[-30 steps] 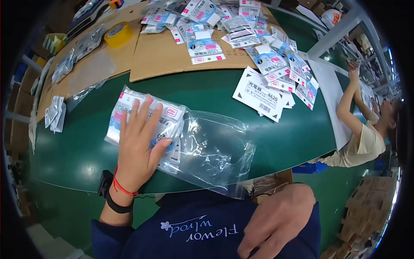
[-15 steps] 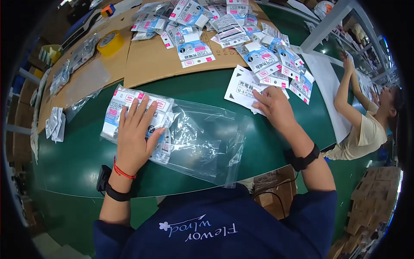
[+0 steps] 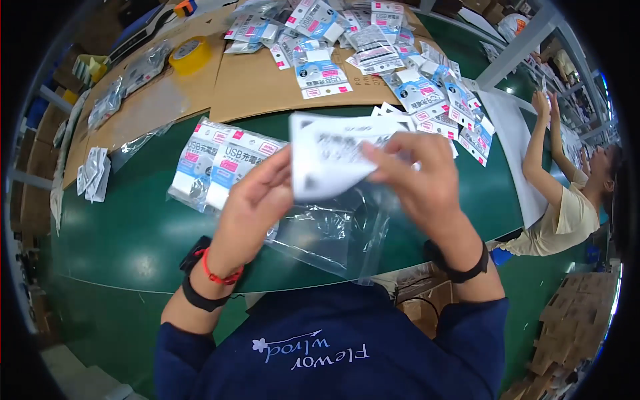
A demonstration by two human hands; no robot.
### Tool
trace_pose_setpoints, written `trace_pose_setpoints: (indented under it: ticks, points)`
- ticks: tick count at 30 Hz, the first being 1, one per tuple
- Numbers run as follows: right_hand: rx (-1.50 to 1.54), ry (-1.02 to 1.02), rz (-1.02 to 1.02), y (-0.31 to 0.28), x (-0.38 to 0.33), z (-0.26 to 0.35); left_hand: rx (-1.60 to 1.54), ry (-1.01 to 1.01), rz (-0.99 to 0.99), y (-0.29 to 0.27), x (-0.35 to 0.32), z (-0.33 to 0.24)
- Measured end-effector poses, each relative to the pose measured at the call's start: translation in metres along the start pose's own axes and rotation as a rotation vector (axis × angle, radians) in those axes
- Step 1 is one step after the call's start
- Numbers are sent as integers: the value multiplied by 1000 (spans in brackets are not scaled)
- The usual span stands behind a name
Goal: The person packs USB chargers and a label into a plastic bag by hand, seals it, and repeats the process for a second bag.
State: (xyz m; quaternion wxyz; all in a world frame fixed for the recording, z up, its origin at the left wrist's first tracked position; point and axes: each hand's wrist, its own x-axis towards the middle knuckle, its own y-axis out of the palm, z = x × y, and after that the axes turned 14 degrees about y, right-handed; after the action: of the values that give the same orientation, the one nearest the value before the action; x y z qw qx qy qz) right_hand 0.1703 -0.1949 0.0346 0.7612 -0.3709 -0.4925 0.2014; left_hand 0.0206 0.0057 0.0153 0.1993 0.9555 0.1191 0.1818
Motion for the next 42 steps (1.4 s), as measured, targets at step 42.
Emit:
trace_pose_setpoints:
  ticks: [42]
  points:
    - [1012,1399,426,-16,-91,-57,859,428,-339,-66,-42,-26]
